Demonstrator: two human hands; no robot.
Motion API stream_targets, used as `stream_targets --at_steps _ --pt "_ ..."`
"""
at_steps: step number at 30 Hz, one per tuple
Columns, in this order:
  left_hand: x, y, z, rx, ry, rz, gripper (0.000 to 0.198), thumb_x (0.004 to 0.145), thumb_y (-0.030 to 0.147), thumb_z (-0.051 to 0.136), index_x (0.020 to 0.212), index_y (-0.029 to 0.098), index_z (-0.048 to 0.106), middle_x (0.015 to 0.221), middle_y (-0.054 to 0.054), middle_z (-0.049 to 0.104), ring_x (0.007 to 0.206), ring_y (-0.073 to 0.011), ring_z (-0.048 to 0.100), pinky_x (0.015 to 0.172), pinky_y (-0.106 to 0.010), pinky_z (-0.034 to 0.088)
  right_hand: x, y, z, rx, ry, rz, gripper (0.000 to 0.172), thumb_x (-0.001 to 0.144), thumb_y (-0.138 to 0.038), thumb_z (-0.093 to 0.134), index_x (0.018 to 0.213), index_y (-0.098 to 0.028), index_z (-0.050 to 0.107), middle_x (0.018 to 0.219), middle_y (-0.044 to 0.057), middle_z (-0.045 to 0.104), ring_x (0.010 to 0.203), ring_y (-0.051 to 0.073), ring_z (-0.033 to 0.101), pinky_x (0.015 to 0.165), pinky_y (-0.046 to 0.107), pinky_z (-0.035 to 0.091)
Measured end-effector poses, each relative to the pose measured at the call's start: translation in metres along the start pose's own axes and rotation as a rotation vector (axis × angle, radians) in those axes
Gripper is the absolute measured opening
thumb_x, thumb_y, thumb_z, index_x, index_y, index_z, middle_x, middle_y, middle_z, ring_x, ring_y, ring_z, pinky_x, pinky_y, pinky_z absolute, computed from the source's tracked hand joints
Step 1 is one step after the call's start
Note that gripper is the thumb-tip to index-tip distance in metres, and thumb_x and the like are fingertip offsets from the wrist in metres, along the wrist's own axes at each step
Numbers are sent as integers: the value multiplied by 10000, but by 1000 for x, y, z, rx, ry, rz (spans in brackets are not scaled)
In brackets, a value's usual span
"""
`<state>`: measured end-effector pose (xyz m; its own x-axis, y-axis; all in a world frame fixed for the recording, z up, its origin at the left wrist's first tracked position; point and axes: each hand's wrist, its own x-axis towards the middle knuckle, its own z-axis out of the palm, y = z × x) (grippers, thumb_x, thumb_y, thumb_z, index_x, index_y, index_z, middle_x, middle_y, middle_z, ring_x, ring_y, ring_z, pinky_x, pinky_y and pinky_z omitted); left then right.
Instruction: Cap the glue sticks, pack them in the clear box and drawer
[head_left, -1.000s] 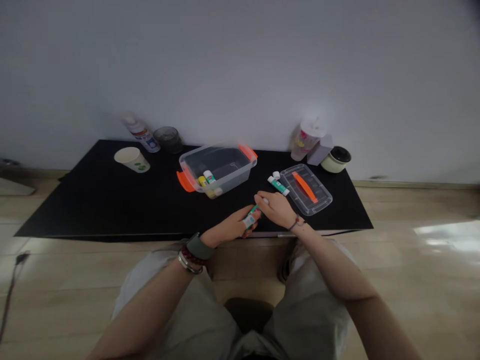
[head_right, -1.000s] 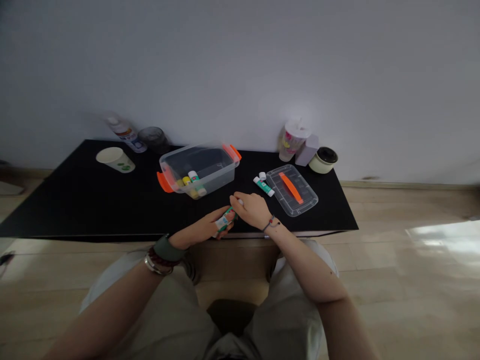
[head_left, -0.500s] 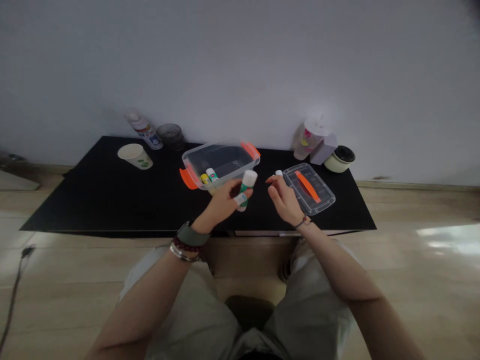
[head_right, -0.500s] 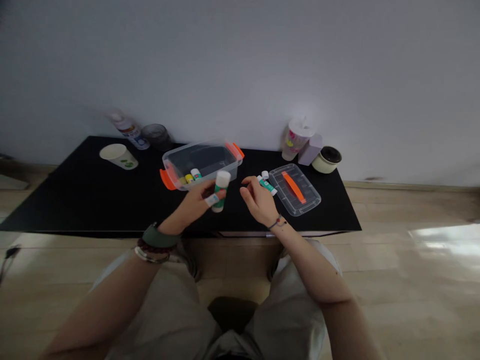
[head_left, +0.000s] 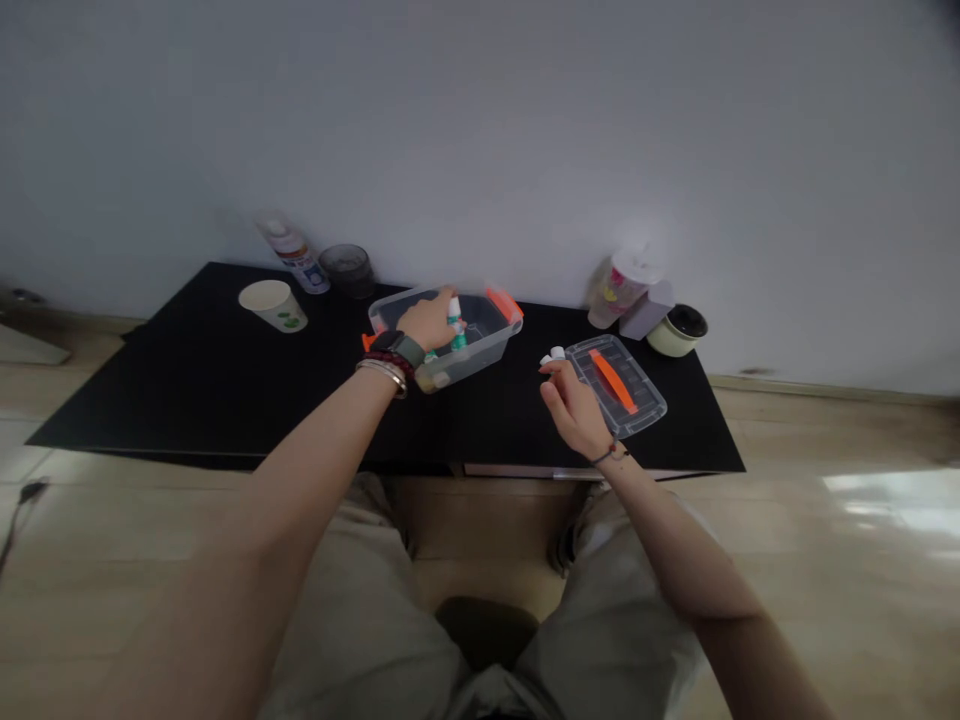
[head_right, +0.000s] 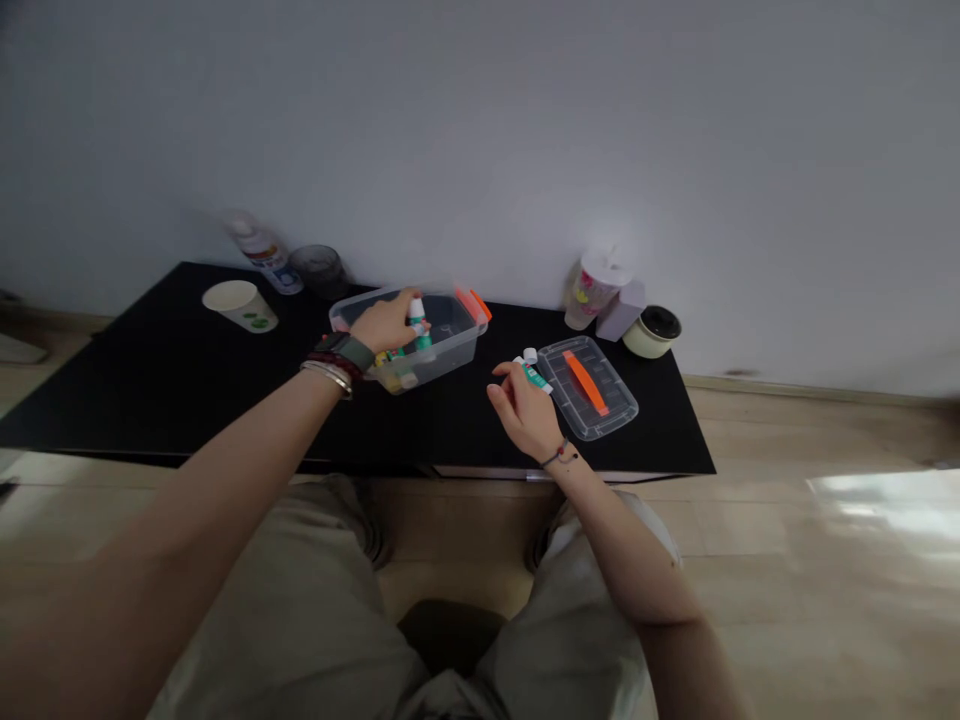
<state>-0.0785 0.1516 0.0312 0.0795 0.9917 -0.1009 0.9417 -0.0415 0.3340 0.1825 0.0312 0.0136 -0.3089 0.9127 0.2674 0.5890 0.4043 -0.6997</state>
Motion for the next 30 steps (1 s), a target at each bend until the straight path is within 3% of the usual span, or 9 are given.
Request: stream_targets --at_steps 6,10,12,16,20,25,27,30 --pt "25 -10 26 101 -175 -135 826 738 558 735 1404 148 469 1255 -261 640 1128 -416 628 896 -458 486 0 -4 -2 -75 -59 -20 338 1004 -446 377 1178 -184 501 770 5 591 676 159 562 659 272 384" --pt "38 -23 35 133 -237 -166 748 816 553 671 1335 38 511 1183 -255 670 1125 -375 633 918 -439 482 0 -5 -3 -136 -86 -16 358 1005 -460 384 1195 -184 511 796 9 612 702 153 579 661 255 379" --pt "44 -28 38 144 -281 -172 719 817 582 656 1224 -7 586 1070 -238 706 1086 -360 651 914 -430 486 0 -5 -3 -155 -92 -27 373 1006 -462 383 1198 -172 516 790 8 612 703 152 587 650 251 374" --pt "54 -34 44 185 -342 -209 678 604 644 788 942 60 727 899 -242 729 989 -412 677 822 -448 524 0 -6 -4 -194 -101 -50 387 1013 -465 376 1202 -161 525 780 11 620 706 154 599 637 248 364" --pt "55 -34 44 191 -333 -191 669 577 618 801 986 91 749 910 -240 733 970 -438 668 786 -477 522 0 -6 -3 -238 -107 -65 379 1019 -468 376 1204 -176 533 814 24 648 714 155 607 637 250 358" --pt "38 -18 25 192 -219 -119 667 802 470 676 1327 70 579 1173 -263 674 1068 -407 640 861 -476 491 6 5 -10 -372 -50 -7 371 1017 -477 390 1147 -184 578 876 49 685 767 175 627 644 259 355" --pt "22 -4 13 144 -133 -26 609 890 435 572 1409 124 502 1208 -208 671 1088 -352 630 891 -444 477 11 15 -15 -443 0 64 365 1015 -479 396 1117 -190 595 926 64 696 797 188 632 639 262 351" --pt "-16 22 -2 -38 -34 197 536 912 410 535 1392 172 514 1087 -120 706 985 -264 647 877 -364 467 20 34 -25 -544 31 173 344 1010 -452 413 1095 -187 614 989 83 698 832 205 634 635 268 351"
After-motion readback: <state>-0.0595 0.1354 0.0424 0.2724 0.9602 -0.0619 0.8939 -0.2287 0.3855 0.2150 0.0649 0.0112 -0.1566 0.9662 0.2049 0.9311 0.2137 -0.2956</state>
